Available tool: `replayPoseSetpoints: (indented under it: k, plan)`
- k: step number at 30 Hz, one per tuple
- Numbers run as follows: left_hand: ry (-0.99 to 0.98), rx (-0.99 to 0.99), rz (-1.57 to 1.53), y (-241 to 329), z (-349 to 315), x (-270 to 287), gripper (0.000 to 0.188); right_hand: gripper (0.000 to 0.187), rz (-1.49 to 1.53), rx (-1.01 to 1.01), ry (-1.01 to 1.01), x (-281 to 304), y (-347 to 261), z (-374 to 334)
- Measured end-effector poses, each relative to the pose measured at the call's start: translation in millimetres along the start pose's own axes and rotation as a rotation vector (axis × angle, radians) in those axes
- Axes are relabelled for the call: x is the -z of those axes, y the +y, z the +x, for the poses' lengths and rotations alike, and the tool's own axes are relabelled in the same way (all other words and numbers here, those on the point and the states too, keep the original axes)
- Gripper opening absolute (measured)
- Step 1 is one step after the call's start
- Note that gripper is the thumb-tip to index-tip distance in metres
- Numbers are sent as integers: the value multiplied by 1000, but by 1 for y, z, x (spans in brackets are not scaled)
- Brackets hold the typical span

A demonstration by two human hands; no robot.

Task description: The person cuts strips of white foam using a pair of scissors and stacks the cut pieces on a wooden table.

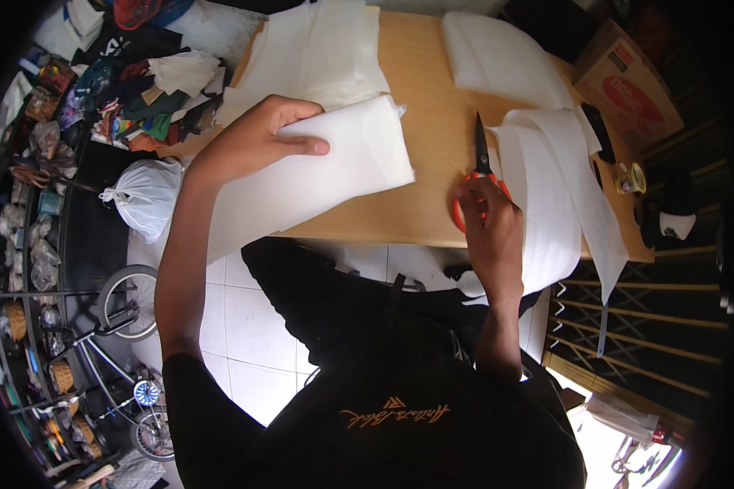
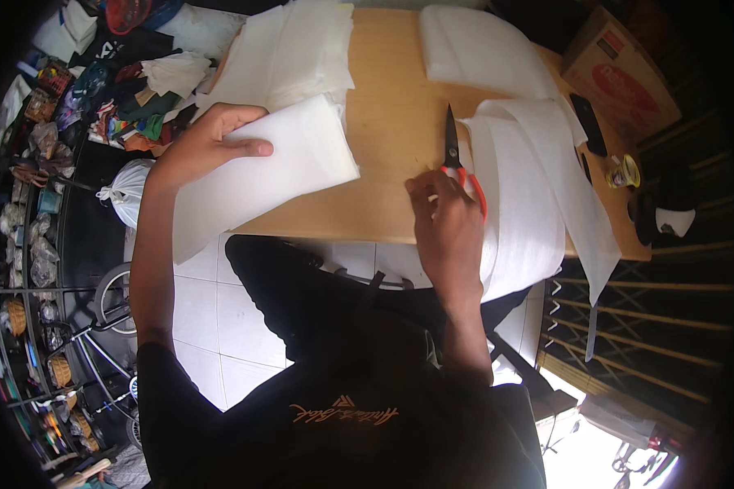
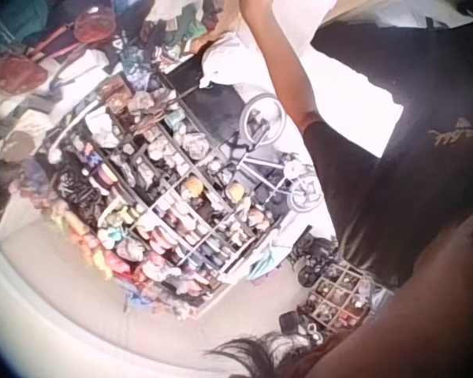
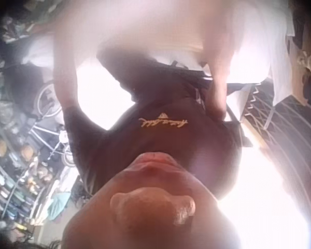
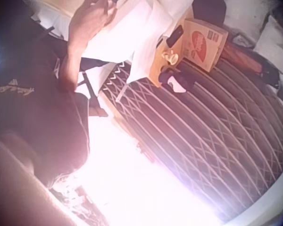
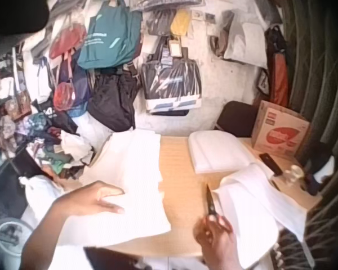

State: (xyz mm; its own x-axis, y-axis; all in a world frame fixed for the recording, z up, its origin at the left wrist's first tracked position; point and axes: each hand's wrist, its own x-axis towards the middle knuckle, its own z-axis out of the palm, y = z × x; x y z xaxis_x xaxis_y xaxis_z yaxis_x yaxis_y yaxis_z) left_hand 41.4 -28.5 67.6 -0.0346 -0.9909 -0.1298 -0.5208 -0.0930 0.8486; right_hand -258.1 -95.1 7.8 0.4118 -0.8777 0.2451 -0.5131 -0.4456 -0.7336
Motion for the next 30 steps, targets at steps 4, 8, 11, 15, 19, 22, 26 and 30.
replayPoseSetpoints:
  k: [4, 8, 11, 15, 19, 22, 26, 30]
  plan:
    - [-219, 8, -9, -32, 32, -36, 31, 22, -389, -194, -48, 4, 40, -18]
    - [-247, 13, 107, -50, 62, -68, 37, 28, -452, -52, 39, -3, 52, -14]
    - [-135, -34, 244, -56, 72, -87, 41, 33, -497, -77, 68, -6, 60, -8]
    - [-61, -10, 350, -50, 68, -101, 39, 28, -579, -118, -40, -3, 62, -2]
    - [1, -52, 321, -50, 65, -108, 34, 28, -510, -209, -241, 11, 58, 14]
    - [42, -133, 330, -58, 61, -113, 35, 28, -155, -311, -200, 25, 67, 9]
    - [221, -336, 356, -66, 57, -128, 38, 25, 476, -436, -203, 45, 72, -22]
    - [211, -347, 543, -63, 49, -137, 40, 26, 686, -342, -43, 50, 69, -70]
